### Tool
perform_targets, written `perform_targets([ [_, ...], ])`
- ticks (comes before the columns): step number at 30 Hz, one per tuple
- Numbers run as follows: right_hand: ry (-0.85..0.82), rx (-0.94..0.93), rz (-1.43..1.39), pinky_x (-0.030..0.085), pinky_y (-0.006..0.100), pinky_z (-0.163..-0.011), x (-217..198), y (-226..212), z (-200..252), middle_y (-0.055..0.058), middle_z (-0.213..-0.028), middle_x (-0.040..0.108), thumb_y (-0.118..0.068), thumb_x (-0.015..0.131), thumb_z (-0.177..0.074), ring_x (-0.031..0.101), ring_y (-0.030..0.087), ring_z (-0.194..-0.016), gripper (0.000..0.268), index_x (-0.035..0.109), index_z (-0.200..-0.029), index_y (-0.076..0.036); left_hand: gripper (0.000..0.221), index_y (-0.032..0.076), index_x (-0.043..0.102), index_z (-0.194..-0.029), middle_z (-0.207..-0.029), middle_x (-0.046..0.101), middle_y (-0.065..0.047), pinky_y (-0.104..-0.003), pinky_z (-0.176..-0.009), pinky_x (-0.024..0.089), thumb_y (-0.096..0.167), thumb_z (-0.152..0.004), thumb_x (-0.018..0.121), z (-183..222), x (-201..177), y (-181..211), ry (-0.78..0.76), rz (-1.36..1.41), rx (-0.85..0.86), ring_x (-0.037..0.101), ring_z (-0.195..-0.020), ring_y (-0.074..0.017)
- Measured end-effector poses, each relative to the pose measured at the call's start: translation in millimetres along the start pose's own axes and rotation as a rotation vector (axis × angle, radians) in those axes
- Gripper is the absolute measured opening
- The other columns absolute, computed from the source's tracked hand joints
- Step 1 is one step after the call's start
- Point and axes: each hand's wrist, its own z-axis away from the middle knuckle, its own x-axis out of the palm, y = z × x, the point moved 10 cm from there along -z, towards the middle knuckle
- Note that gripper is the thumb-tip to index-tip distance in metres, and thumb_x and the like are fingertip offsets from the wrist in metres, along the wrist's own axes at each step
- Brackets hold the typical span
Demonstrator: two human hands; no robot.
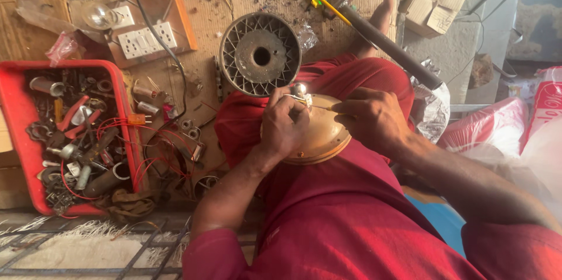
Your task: The person sits on the floor and uses a screwdriver to tighten screws on a small white electrical component attached to a circular metal base. The person repeatedly adjusts the component and the base while working.
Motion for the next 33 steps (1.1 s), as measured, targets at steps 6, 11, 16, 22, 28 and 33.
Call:
perform_targets([
  [6, -0.082, 0.01, 0.064, 0.055, 0.042, -0.056, 2.1, -4.1, -12.9, 0.006, -0.081, 0.074, -0.016, 0.081, -0.079, 0.071, 0.026, -0.069, 0.007, 0.081, -0.084, -0.011, 0.012, 0.0, 0.06, -0.079, -0.111, 0.063, -0.017, -0.034, -0.067, 0.062, 0.0, -0.085, 0.071, 2.0, 1.4, -6.5, 0.004, -0.017, -0.023, 0.072, -0.079, -0.0212],
  [11, -0.066, 0.015, -0.011, 0.058, 0.04, -0.063, -0.4, -2.5, -13.5, 0.008, -0.085, 0.076, -0.018, 0.081, -0.078, 0.073, 0.026, -0.073, 0.013, 0.081, -0.089, -0.01, 0.013, 0.001, 0.06, -0.079, -0.113, 0.065, -0.018, -0.032, -0.065, 0.063, 0.001, -0.085, 0.072, 6.2, 3.4, -14.1, 0.012, -0.01, -0.036, 0.073, -0.078, -0.0203],
  [16, -0.16, 0.338, -0.08, 0.06, 0.035, -0.069, 22.7, 43.7, -12.3, 0.01, -0.086, 0.078, -0.026, 0.085, -0.076, 0.076, 0.022, -0.073, 0.023, 0.082, -0.092, -0.01, 0.012, 0.001, 0.06, -0.079, -0.115, 0.064, -0.019, -0.032, -0.064, 0.063, 0.001, -0.084, 0.071, 2.8, 0.4, -17.3, 0.045, -0.039, -0.016, 0.073, -0.077, -0.0214],
  [22, -0.3, 0.264, -0.144, 0.06, 0.034, -0.071, 54.7, 81.6, -9.8, 0.008, -0.088, 0.08, -0.028, 0.082, -0.081, 0.076, 0.018, -0.074, 0.024, 0.082, -0.098, -0.012, 0.008, -0.002, 0.069, -0.088, -0.114, 0.067, -0.019, -0.039, -0.081, 0.06, 0.003, -0.084, 0.074, -4.3, -4.4, 8.8, -0.014, -0.094, 0.053, 0.07, -0.098, -0.0317],
  [28, -0.271, 0.084, -0.358, 0.059, 0.036, -0.069, 55.0, 91.1, 16.1, 0.011, -0.095, 0.073, -0.025, 0.07, -0.093, 0.072, 0.022, -0.083, 0.026, 0.068, -0.106, -0.003, 0.022, 0.004, 0.078, -0.105, -0.121, 0.074, -0.014, -0.034, -0.094, 0.056, 0.013, -0.085, 0.078, 16.5, -47.1, -1.1, -0.034, -0.105, 0.018, 0.073, -0.109, -0.0264],
  [33, -0.483, 0.951, -0.447, 0.054, 0.045, -0.065, 92.9, 133.1, 55.6, 0.015, -0.084, 0.073, -0.05, 0.057, -0.097, 0.072, 0.029, -0.075, 0.05, 0.07, -0.101, -0.001, 0.037, -0.003, 0.079, -0.102, -0.094, 0.079, -0.02, -0.038, -0.083, 0.056, 0.033, -0.096, 0.076, 92.4, -93.4, -147.5, 0.107, -0.101, -0.789, 0.07, -0.09, -0.0305],
])
